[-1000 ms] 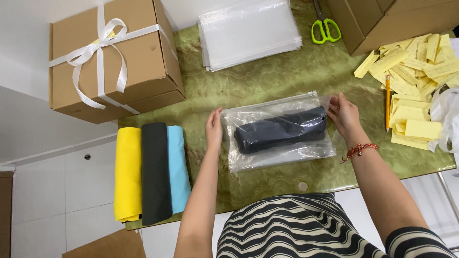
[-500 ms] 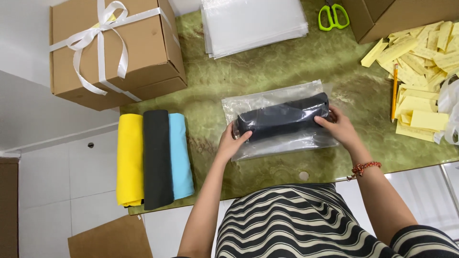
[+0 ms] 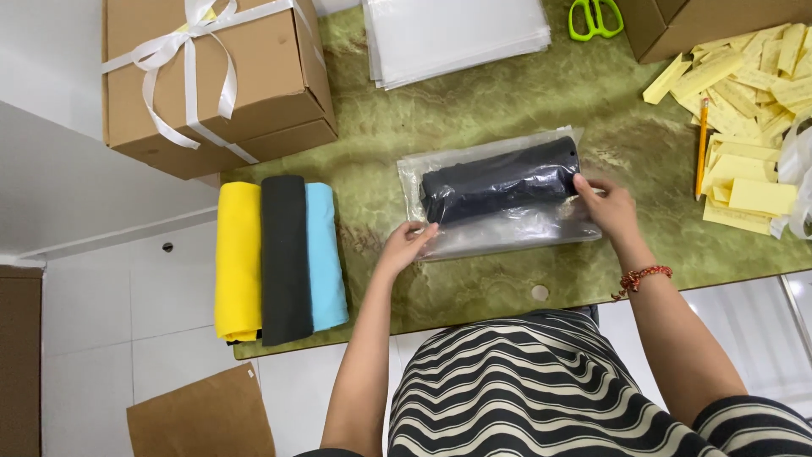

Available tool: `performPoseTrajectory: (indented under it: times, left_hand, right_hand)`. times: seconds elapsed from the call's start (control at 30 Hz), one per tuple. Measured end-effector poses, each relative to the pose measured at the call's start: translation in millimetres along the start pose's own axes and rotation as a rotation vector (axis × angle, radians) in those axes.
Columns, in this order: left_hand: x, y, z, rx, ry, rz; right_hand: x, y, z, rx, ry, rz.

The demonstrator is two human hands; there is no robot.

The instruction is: The person writes on a yellow sticky note attached to a cardboard box using a pencil, then places a folded black cloth into a clear plastic bag. They place the bagged cloth into a cardboard box, close it, and tie a white ribbon around the box.

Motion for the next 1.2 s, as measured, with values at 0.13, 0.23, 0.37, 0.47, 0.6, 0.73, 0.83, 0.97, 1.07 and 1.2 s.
performPoseTrajectory:
  times: [0.13, 0.23, 0.37, 0.47, 0.6, 0.73, 0.83, 0.97, 1.07, 1.2]
  left_hand:
    - [31.1, 0.7, 12.2, 0.016, 0.033, 0.24]
    - [50.2, 6.4, 9.2, -0.032, 0.052, 0.243]
    - [63.5, 14.4, 10.6, -0.198, 0.155, 0.249]
    - [96.2, 28.0, -11.3, -0.289, 0.176, 0.135]
    - [68.4, 20.0, 17.5, -0.353, 0.222, 0.117]
    - [36.6, 1.0, 17.9, -0.454, 0.192, 0.093]
    - [-11.5, 1.6, 10.5, -0.499, 0.225, 0.061]
    - [-68.8, 41.2, -32.7, -0.43, 0.35, 0.115]
    - [-156.2, 82.3, -21.9, -0.379, 0.435, 0.067]
    - [-287.0, 140.7, -25.4, -0.237, 0.536, 0.175]
  right_hand:
    - [-48.8, -10.0, 14.1, 0.021, 0.055, -0.065]
    - [-75.9, -8.3, 21.3, 0.036, 0.046, -0.077]
    - [-127.3, 0.6, 6.8, 0.07, -0.002, -0.37]
    - [-155.4, 16.8, -11.6, 0.074, -0.022, -0.469]
    - [-144.9, 11.9, -4.7, 0.064, -0.046, -0.495]
    - [-117.3, -6.7, 4.5, 0.03, 0.006, -0.566]
    - [-102.6, -17.7, -6.4, 0.045, 0.023, -0.659]
    - [-79.0, -63.4, -31.7, 0.038, 0.048, -0.664]
    - [-31.3, -125.3, -40.1, -0.007, 0.009, -0.755]
    - [11.3, -211.2, -92.9, -0.025, -0.155, -0.851]
Point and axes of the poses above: each hand's wrist, its own z-axis away from the middle knuckle, its own y-axis out of the palm, x = y × z, the point moved 2 cm from there along -z, towards the middle knuckle, and after that the axes turned 4 degrees about -x, right-handed, at the moved point
